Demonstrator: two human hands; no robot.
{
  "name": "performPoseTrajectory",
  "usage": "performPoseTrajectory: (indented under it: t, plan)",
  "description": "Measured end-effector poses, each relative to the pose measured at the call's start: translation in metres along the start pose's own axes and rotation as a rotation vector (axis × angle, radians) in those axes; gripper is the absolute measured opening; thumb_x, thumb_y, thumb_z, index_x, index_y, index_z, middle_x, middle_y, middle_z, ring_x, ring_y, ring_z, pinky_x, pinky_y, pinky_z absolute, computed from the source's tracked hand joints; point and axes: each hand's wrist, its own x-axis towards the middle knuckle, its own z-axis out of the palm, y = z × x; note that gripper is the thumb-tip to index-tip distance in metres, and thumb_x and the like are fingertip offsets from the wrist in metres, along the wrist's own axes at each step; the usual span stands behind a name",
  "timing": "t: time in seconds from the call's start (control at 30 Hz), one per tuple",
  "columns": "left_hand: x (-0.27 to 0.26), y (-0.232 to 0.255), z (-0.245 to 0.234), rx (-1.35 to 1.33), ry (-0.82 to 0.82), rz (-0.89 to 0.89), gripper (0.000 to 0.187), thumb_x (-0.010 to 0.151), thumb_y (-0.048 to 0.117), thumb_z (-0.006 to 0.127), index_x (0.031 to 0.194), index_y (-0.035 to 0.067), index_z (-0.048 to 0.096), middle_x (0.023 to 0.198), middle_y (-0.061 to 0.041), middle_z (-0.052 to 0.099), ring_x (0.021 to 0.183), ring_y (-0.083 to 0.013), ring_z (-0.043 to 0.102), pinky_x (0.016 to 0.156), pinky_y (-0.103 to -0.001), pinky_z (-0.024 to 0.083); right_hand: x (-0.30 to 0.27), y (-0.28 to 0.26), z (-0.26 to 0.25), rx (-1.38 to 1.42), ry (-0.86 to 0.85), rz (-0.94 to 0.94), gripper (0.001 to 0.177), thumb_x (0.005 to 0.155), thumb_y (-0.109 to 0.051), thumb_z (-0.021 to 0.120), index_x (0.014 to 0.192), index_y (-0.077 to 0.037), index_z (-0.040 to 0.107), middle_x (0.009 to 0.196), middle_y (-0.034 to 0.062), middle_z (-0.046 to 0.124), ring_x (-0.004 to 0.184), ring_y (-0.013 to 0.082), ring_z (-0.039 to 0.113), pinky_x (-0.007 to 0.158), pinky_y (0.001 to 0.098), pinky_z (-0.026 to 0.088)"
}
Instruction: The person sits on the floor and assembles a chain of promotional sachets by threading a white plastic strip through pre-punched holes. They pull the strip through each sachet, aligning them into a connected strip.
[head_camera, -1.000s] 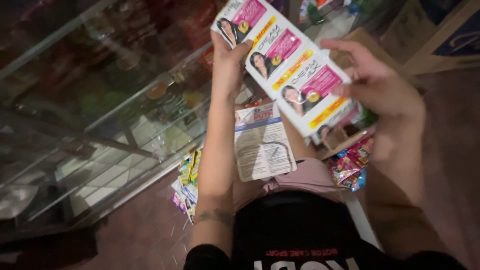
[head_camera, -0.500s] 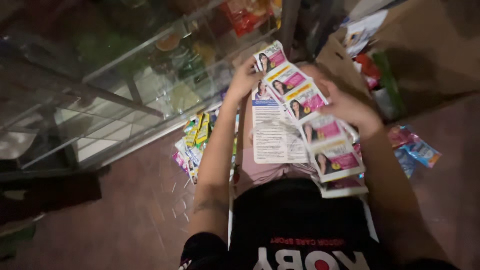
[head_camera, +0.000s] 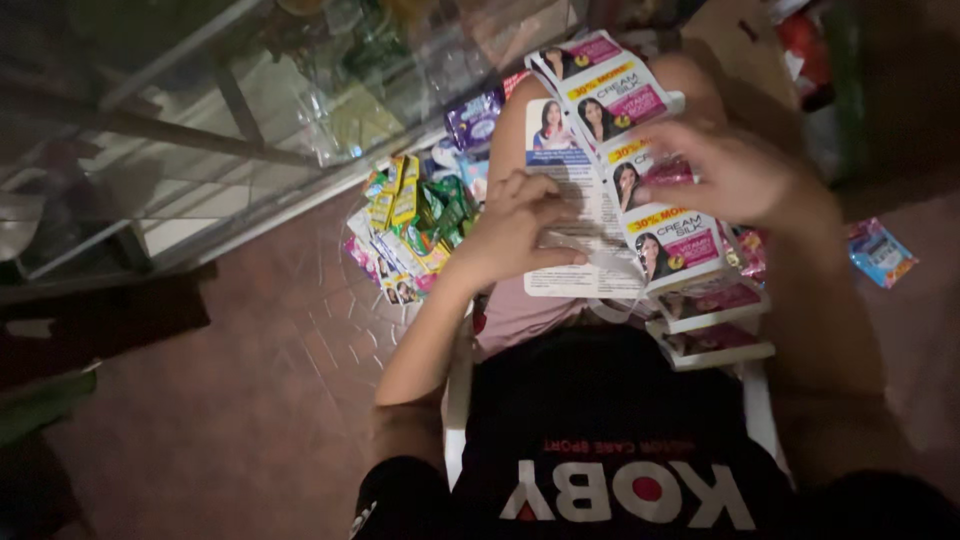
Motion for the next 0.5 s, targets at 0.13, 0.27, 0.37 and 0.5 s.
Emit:
performPoseTrajectory:
  t: [0.13,0.27,0.37,0.5]
  plan:
    - [0.012,-0.005,-0.006,-0.509,-0.301,-0.188,0.018,0.085,0.019,0.081,0.096,0.012,0.068,0.099,-0.001,0.066,0.098,-0.0201,0.062,0.087,-0.036,0.047,0.027,0.018,0.008,0.41,-0.489,-0.216,0.059,0.094,-0.009,0.066,0.15,-0.008,0.046,0.115,0.0145,0.068,0.11,0.023,0.067,0.095,0.0388,0.059]
    - [0.012,-0.022,-0.008,-1.136,-0.277,-0.497,0.025,0.093,0.005,0.075,0.113,0.009,0.06,0.101,0.004,0.065,0.09,-0.0053,0.06,0.077,-0.023,0.049,0.04,0.013,0.032,0.641,-0.528,0.006,0.071,0.095,-0.011,0.058,0.156,-0.011,0.022,0.108,0.0128,0.071,0.094,0.0182,0.075,0.082,0.0364,0.063]
    - [0.017,-0.035,-0.006,-1.261,-0.111,-0.603,0.029,0.093,0.0,0.074,0.116,0.007,0.058,0.097,0.002,0.068,0.084,-0.0048,0.063,0.073,-0.02,0.05,0.043,0.009,0.028,0.814,-0.408,-0.063,0.067,0.099,-0.007,0.055,0.158,-0.007,0.024,0.09,0.0171,0.074,0.084,0.0212,0.076,0.077,0.0339,0.066]
    - [0.015,-0.046,-0.015,-1.317,0.047,-0.611,0.026,0.097,-0.004,0.074,0.119,0.002,0.063,0.095,-0.001,0.069,0.083,-0.0079,0.063,0.078,-0.022,0.051,0.04,0.011,0.0,1.187,-0.246,-0.322,0.058,0.102,-0.001,0.057,0.154,-0.004,0.031,0.094,0.0112,0.073,0.082,0.015,0.074,0.069,0.0249,0.063]
